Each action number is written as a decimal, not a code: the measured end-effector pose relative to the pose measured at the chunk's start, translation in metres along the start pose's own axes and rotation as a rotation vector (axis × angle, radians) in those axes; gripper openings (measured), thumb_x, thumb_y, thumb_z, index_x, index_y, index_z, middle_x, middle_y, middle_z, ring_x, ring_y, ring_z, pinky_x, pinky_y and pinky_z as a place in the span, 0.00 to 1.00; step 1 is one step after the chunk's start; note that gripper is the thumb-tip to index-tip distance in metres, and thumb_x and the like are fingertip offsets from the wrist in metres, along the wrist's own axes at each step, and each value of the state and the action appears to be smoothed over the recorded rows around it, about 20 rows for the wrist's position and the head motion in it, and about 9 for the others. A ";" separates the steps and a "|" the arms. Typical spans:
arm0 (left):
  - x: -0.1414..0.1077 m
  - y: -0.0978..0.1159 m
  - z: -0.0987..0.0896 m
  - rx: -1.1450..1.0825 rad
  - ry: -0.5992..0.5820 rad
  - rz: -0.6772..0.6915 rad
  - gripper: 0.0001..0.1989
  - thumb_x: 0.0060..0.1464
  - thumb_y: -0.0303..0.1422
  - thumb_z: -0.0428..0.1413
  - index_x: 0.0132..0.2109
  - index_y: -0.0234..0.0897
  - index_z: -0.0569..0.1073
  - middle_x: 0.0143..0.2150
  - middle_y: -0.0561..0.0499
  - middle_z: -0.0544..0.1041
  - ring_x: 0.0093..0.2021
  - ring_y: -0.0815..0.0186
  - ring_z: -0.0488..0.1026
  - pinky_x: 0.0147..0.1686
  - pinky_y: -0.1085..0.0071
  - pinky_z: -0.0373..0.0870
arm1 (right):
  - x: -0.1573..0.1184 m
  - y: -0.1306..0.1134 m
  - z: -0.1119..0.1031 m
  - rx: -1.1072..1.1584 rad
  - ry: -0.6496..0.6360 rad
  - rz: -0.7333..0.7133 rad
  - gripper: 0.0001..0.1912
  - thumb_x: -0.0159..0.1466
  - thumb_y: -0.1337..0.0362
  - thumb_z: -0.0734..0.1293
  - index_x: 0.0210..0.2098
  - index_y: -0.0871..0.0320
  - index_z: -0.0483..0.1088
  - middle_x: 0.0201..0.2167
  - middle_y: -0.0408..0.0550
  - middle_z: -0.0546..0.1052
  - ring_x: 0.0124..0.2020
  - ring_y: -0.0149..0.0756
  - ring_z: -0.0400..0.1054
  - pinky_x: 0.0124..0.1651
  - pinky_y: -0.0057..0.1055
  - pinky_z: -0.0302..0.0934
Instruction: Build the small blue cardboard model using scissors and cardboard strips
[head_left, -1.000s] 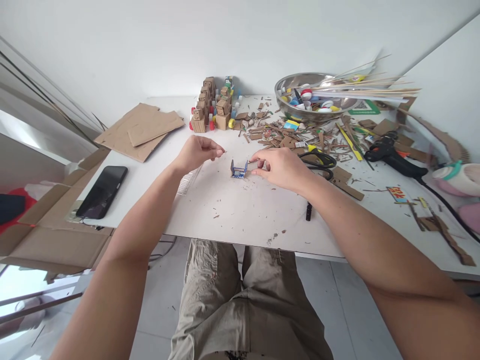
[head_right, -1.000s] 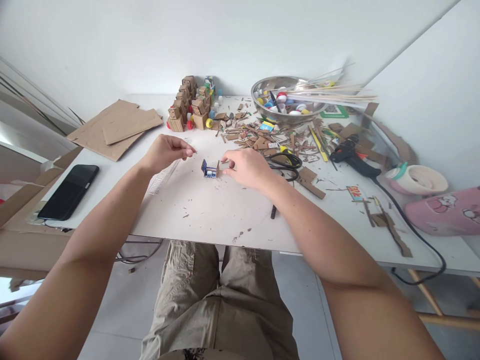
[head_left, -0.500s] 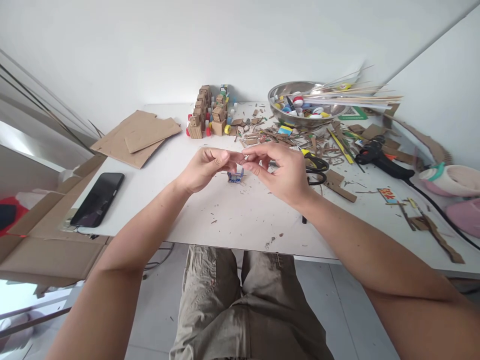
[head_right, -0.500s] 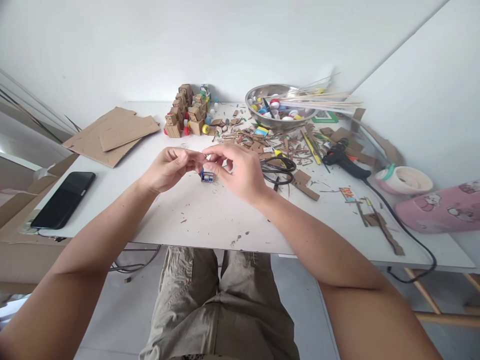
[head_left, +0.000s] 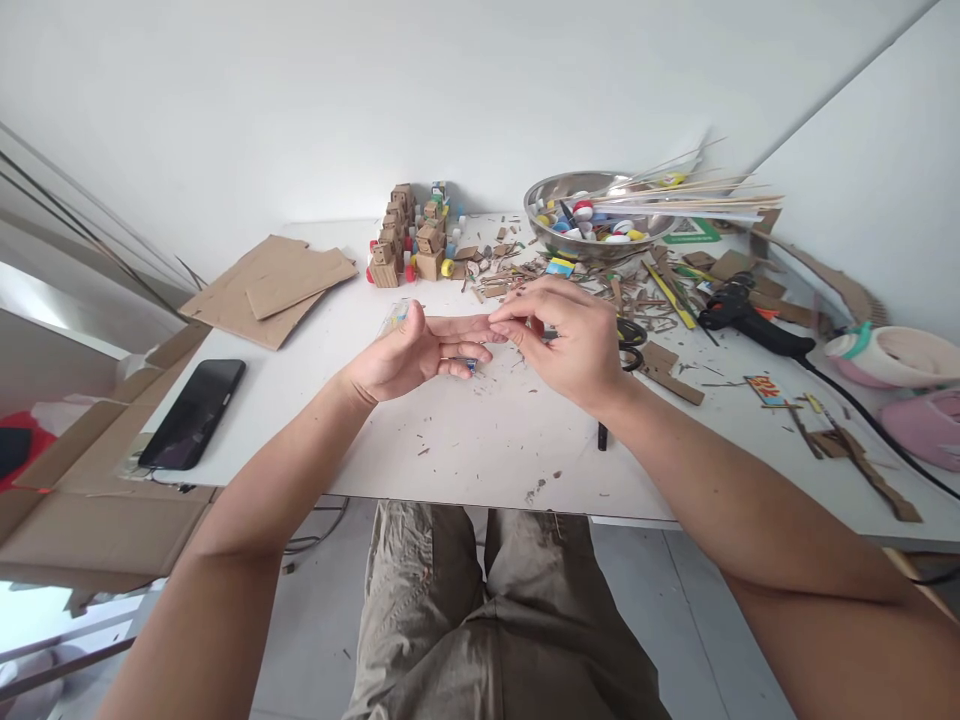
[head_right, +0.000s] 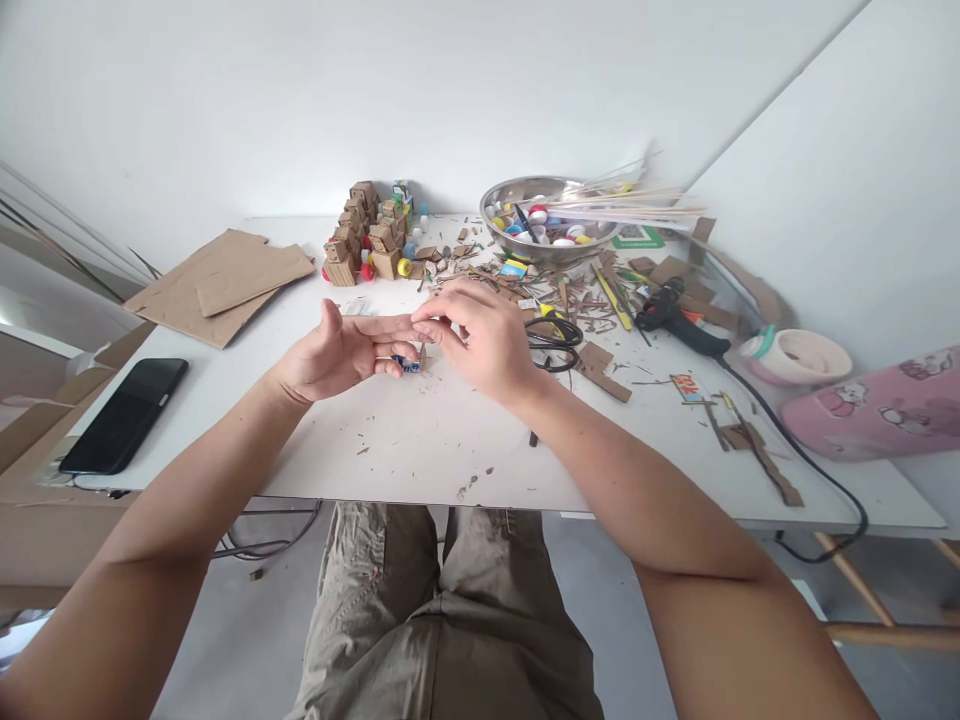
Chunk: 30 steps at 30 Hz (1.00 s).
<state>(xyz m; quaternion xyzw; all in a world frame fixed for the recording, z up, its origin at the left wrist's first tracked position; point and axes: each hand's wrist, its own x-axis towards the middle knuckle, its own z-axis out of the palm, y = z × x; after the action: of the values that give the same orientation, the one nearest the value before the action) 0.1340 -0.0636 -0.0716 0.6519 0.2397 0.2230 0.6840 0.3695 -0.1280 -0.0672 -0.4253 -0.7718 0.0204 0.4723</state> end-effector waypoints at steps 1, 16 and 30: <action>0.000 0.000 0.000 -0.002 -0.008 -0.007 0.56 0.57 0.82 0.44 0.64 0.40 0.85 0.61 0.32 0.87 0.61 0.49 0.84 0.48 0.63 0.80 | 0.000 0.000 -0.001 -0.001 0.007 0.000 0.12 0.77 0.57 0.69 0.40 0.48 0.84 0.40 0.50 0.85 0.40 0.44 0.78 0.44 0.43 0.74; -0.002 0.002 0.005 -0.149 -0.032 -0.079 0.59 0.54 0.83 0.44 0.64 0.40 0.85 0.62 0.33 0.87 0.65 0.46 0.82 0.49 0.62 0.78 | -0.002 0.010 -0.007 -0.151 -0.010 -0.176 0.13 0.76 0.64 0.68 0.43 0.45 0.86 0.39 0.49 0.82 0.41 0.44 0.79 0.46 0.43 0.77; 0.003 -0.012 0.005 -0.181 -0.186 -0.036 0.63 0.47 0.86 0.46 0.63 0.38 0.85 0.65 0.29 0.84 0.71 0.42 0.77 0.54 0.60 0.78 | -0.004 -0.007 0.002 0.002 0.017 -0.087 0.17 0.80 0.50 0.63 0.40 0.50 0.78 0.35 0.50 0.78 0.35 0.42 0.72 0.37 0.38 0.71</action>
<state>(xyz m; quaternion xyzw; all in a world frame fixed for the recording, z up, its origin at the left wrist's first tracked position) 0.1394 -0.0665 -0.0837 0.6011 0.1657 0.1700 0.7631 0.3640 -0.1342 -0.0678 -0.3912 -0.7855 -0.0028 0.4795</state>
